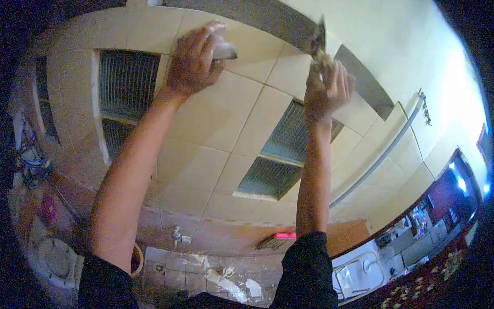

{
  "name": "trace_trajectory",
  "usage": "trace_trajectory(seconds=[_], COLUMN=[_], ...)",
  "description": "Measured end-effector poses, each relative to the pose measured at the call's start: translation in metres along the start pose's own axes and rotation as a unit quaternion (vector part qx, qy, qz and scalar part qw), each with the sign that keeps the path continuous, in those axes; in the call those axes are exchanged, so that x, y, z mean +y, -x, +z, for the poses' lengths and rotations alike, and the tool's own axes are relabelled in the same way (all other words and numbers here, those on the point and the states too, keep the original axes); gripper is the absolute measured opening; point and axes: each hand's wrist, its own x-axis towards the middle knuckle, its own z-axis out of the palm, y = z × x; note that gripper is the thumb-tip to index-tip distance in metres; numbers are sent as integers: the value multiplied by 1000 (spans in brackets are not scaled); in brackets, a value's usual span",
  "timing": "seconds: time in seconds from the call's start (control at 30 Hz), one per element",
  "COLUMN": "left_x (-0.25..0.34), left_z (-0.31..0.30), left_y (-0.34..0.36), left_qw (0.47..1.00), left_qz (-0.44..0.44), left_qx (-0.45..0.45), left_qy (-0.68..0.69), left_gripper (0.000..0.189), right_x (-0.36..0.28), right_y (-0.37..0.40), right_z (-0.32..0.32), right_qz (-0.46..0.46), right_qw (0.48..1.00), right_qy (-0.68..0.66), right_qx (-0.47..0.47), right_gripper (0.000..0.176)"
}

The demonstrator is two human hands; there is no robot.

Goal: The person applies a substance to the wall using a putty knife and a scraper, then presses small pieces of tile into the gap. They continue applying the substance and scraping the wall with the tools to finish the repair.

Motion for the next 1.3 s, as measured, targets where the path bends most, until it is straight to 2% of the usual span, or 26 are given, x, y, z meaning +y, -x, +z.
trace_trajectory(seconds=[0.07, 0.17, 0.3, 0.37, 0.43, 0.5, 0.53, 0.57, 0.63, 0.7, 0.77, 0.8, 0.83, 0.9, 0.93, 1.0, 1.03, 1.1, 1.13, 1.23, 1.27, 1.3], left_x=[-1, -2, -8, -4, -4, 0, 1, -1, -3, -2, -3, -3, -3, -2, -1, -2, -2, -2, -2, -2, -2, -2], left_z=[3, 2, 4, 4, 3, 3, 3, 2, 0, 1, 4, 4, 4, 4, 2, 0, 2, 5, 5, 3, 3, 3], left_y=[0, 0, 0, 2, 1, 3, 2, 0, -1, -1, -1, 0, 0, -1, 0, -1, 0, 1, 1, 1, 0, -1], left_qw=[1000, 1000, 1000, 1000, 1000, 1000, 1000, 1000, 1000, 1000, 1000, 1000, 1000, 1000, 1000, 1000, 1000, 1000, 1000, 999, 999, 999], left_qz=[-17, -6, -6, -4, -4, -5, -3, -2, -3, -2, 2, 3, -1, -2, -6, -8, -11, -12, -16, -19, -20, -15], left_qx=[1, -4, 8, 4, 3, -4, 2, 11, 7, 0, 12, 13, 7, 2, -3, -9, -8, -10, -12, -20, -23, -23], left_qy=[-24, -18, -3, 0, -15, -19, -16, -20, -18, -9, -17, -13, -13, -13, -18, -23, -20, -15, -13, -19, -24, -27], left_gripper=[44, 46, 56, 56, 51, 45, 46, 47, 48, 49, 50, 50, 49, 49, 50, 50, 50, 51, 51, 53, 53, 53], right_x=[3, 2, 0, 1, 5, 13, 10, 6, -4, -2, 0, -1, 3, 9, 10, 12, 17, 30, 20, 16, 16, 14], right_y=[4, 4, -3, 1, -2, 6, 2, -4, -16, -25, -31, -34, -36, -40, -45, -56, -55, -54, -60, -59, -60, -61], right_z=[0, 1, 3, 0, 3, 3, -3, -8, -22, -29, -28, -31, -35, -43, -44, -43, -37, -23, -23, -13, -8, -1], right_qz=[21, -21, -35, 9, -23, 2, 36, 35, 5, -1, 119, 160, 158, 202, 201, 189, 191, 243, 214, 216, 131, 134], right_qw=[999, 999, 999, 996, 997, 999, 995, 995, 1000, 999, 986, 980, 981, 975, 976, 972, 971, 945, 952, 958, 979, 979], right_qy=[-1, 35, 18, 35, 32, 33, 34, 33, 14, 45, -66, -79, -76, -85, -84, -33, -32, -139, -148, -121, -108, -108], right_qx=[-43, 2, 0, -79, -70, -32, -89, -87, -2, 11, 98, 84, 84, -28, -26, -138, -137, -168, -161, -142, -116, -111], right_gripper=[11, 11, 11, 17, 16, 15, 11, 11, 16, 15, 14, 12, 12, 10, 10, 8, 8, 11, 11, 9, 8, 8])
